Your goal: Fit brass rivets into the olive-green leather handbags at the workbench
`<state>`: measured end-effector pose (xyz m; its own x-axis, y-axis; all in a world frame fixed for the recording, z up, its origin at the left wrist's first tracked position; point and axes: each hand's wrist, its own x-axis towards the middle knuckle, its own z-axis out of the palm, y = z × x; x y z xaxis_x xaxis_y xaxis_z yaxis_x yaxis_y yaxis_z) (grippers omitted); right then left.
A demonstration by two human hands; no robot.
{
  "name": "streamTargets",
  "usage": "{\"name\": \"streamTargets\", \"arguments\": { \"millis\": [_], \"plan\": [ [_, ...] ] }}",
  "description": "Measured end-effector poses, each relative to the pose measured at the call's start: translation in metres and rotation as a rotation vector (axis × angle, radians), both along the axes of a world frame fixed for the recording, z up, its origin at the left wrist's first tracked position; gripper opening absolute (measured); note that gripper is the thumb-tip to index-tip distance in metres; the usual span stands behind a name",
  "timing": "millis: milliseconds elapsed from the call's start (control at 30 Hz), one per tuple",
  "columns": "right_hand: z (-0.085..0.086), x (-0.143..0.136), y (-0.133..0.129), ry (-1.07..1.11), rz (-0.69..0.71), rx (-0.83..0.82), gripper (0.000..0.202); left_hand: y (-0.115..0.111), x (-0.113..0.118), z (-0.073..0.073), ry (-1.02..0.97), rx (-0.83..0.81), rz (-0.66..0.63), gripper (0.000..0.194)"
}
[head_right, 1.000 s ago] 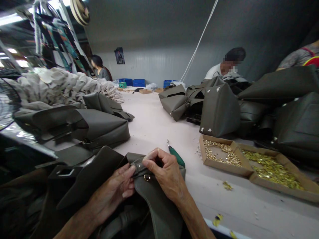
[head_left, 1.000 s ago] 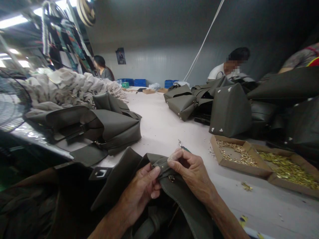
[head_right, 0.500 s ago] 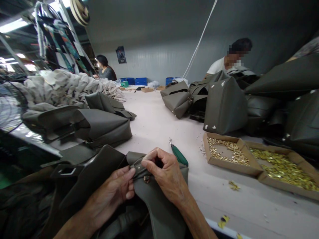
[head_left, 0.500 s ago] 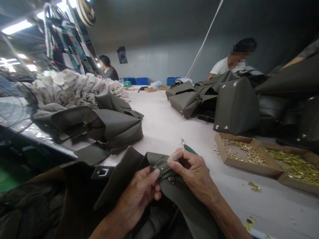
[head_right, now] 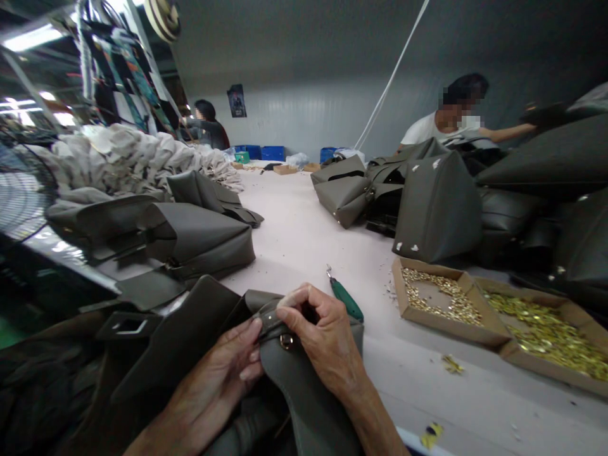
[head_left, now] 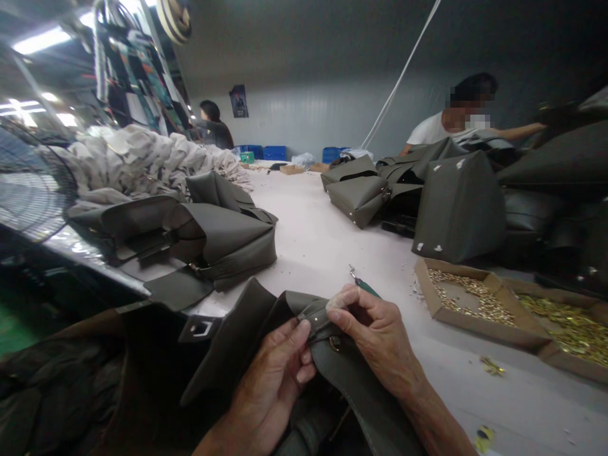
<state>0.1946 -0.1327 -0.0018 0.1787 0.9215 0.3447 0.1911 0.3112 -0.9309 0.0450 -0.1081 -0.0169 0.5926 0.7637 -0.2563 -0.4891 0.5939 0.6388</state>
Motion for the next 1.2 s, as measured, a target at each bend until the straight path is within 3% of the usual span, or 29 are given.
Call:
{"name": "streamTargets", "arguments": {
  "millis": [200,367,567,1200],
  "plan": [
    [-0.009,-0.002,0.006,0.283,-0.103,0.021,0.022,-0.007,0.017,0.004,-0.078,0.005,0.101,0.023],
    [-0.004,-0.004,0.014,0.334,-0.089,-0.084,0.026,0.002,0.024,0.000,-0.141,0.022,0.102,0.019],
    [0.001,-0.007,0.019,0.233,-0.075,-0.077,0.024,0.007,0.025,0.002,-0.208,0.095,0.081,0.024],
    [0.007,-0.010,0.025,-0.046,-0.209,-0.059,0.022,0.015,0.024,0.006,-0.247,0.092,0.117,0.024]
  ]
}}
